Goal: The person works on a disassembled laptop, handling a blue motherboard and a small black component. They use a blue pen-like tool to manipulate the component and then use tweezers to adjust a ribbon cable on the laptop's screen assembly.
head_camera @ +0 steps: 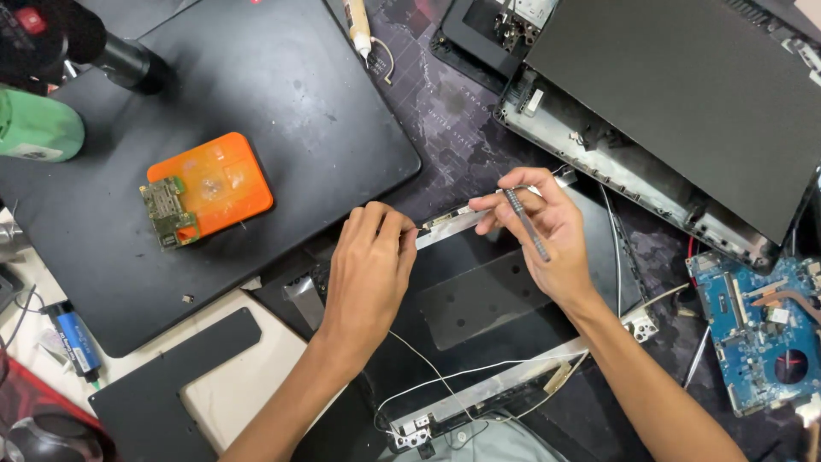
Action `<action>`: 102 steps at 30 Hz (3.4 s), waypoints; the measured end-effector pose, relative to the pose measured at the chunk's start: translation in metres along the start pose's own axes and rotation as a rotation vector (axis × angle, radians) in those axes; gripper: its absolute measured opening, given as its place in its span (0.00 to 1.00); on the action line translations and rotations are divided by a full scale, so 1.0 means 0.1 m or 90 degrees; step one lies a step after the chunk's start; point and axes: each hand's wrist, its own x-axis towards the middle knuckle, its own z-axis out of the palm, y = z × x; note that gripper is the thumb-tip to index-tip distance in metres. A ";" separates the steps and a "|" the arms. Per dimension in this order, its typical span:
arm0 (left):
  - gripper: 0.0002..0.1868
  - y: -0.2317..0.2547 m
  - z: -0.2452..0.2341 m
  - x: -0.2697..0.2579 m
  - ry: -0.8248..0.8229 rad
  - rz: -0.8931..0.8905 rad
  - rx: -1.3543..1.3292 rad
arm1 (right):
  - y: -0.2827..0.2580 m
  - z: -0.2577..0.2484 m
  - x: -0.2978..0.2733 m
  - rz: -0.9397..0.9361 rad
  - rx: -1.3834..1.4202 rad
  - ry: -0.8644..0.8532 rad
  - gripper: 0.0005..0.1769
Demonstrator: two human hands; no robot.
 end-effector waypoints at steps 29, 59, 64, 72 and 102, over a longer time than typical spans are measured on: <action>0.08 -0.12 0.12 -0.04 0.049 0.015 -0.054 | 0.06 0.06 0.01 0.013 -0.122 0.114 0.08; 0.08 -0.14 0.18 -0.07 0.096 0.025 -0.070 | 0.12 0.12 -0.08 -0.019 -0.177 0.024 0.08; 0.08 -0.14 0.19 -0.07 0.102 0.027 -0.070 | 0.14 0.11 -0.08 -0.017 -0.210 0.026 0.09; 0.09 -0.14 0.18 -0.07 0.099 0.029 -0.066 | 0.13 0.11 -0.08 -0.019 -0.213 0.025 0.09; 0.07 -0.08 0.16 -0.06 0.088 -0.009 -0.092 | 0.10 0.12 -0.09 -0.072 -0.263 -0.001 0.08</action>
